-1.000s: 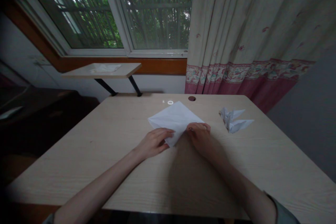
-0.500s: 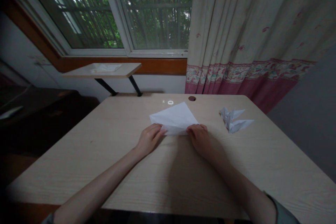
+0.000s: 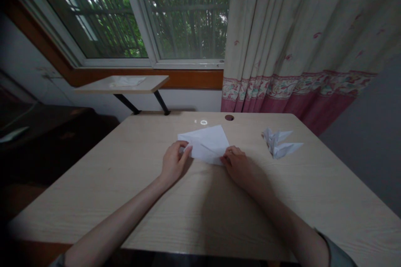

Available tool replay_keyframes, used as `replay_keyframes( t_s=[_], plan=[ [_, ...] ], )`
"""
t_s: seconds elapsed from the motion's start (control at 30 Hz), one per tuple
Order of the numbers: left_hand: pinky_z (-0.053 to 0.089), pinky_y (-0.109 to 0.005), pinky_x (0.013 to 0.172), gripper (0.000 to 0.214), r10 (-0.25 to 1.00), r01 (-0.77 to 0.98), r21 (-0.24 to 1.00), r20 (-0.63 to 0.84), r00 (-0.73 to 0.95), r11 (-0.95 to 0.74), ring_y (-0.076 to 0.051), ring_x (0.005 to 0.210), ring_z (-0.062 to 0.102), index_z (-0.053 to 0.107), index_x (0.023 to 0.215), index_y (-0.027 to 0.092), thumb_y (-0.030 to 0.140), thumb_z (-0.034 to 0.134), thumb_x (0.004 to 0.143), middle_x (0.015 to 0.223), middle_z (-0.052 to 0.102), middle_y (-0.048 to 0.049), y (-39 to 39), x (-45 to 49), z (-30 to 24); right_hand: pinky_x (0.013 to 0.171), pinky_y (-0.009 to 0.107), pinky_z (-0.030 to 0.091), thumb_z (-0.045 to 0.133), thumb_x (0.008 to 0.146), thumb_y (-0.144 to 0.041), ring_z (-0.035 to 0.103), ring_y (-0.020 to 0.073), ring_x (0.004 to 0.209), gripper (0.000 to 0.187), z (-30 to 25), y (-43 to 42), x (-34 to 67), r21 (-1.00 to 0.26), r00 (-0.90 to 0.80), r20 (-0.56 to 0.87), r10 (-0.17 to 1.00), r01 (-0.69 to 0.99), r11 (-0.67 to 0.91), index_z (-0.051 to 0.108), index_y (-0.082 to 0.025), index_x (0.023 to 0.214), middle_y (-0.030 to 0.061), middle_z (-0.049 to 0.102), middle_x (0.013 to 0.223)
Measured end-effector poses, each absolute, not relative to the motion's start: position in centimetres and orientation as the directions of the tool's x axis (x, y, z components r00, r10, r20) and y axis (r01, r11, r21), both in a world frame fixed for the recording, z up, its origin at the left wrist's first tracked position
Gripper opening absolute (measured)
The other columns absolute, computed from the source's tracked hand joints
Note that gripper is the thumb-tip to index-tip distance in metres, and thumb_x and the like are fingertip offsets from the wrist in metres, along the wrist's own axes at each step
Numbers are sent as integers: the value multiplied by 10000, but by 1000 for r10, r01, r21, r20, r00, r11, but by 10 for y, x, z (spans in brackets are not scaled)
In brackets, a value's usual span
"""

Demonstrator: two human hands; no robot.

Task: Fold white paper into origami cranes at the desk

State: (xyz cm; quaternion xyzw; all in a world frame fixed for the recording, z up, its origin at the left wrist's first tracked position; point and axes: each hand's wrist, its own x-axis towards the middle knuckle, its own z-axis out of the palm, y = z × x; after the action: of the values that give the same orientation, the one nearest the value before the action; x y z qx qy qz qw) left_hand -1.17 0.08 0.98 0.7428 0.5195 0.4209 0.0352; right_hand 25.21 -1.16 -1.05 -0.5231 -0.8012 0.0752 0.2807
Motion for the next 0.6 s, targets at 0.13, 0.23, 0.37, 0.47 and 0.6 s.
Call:
replay_keyframes(
  t_s=[0.13, 0.23, 0.37, 0.47, 0.6],
  plan=[
    [507, -418, 937, 267, 627, 699, 369, 765, 145, -612, -255, 1086, 622, 524, 1220, 180, 292, 555, 980, 1176, 658, -119, 0, -10, 9, 931, 389, 496, 505, 954, -194, 603, 223, 1004, 131, -9, -12, 250, -481, -267, 357, 895, 769, 421, 621, -216, 898, 89, 620, 1070],
    [503, -431, 971, 298, 508, 674, 230, 825, 248, -702, -254, 1162, 598, 506, 1259, 194, 195, 555, 966, 1254, 630, -133, -3, -9, 13, 924, 397, 508, 520, 930, -166, 598, 228, 996, 122, -8, -13, 249, -492, -268, 359, 894, 760, 425, 610, -217, 865, 85, 616, 1043],
    [529, -413, 951, 299, 400, 581, 71, 792, 461, -811, -234, 1148, 618, 547, 1241, 196, 92, 469, 972, 1215, 667, -115, -9, -8, 18, 932, 408, 511, 530, 920, -150, 599, 236, 1004, 118, -9, -12, 250, -472, -280, 381, 881, 760, 446, 610, -216, 865, 88, 619, 1041],
    [549, -394, 949, 270, 331, 467, 19, 731, 597, -884, -226, 1135, 637, 579, 1215, 170, 105, 465, 979, 1194, 692, -108, -10, -7, 18, 947, 417, 510, 522, 929, -158, 599, 243, 1030, 123, -12, -11, 251, -448, -291, 395, 871, 767, 459, 623, -213, 885, 96, 627, 1063],
    [537, -412, 1006, 297, 344, 419, 29, 623, 702, -907, -235, 1232, 602, 597, 1238, 159, 137, 474, 969, 1303, 653, -115, -8, -5, 11, 1006, 450, 495, 518, 941, -184, 599, 252, 1107, 142, -22, -9, 254, -426, -287, 434, 854, 770, 476, 647, -211, 992, 104, 637, 1140]
  ],
)
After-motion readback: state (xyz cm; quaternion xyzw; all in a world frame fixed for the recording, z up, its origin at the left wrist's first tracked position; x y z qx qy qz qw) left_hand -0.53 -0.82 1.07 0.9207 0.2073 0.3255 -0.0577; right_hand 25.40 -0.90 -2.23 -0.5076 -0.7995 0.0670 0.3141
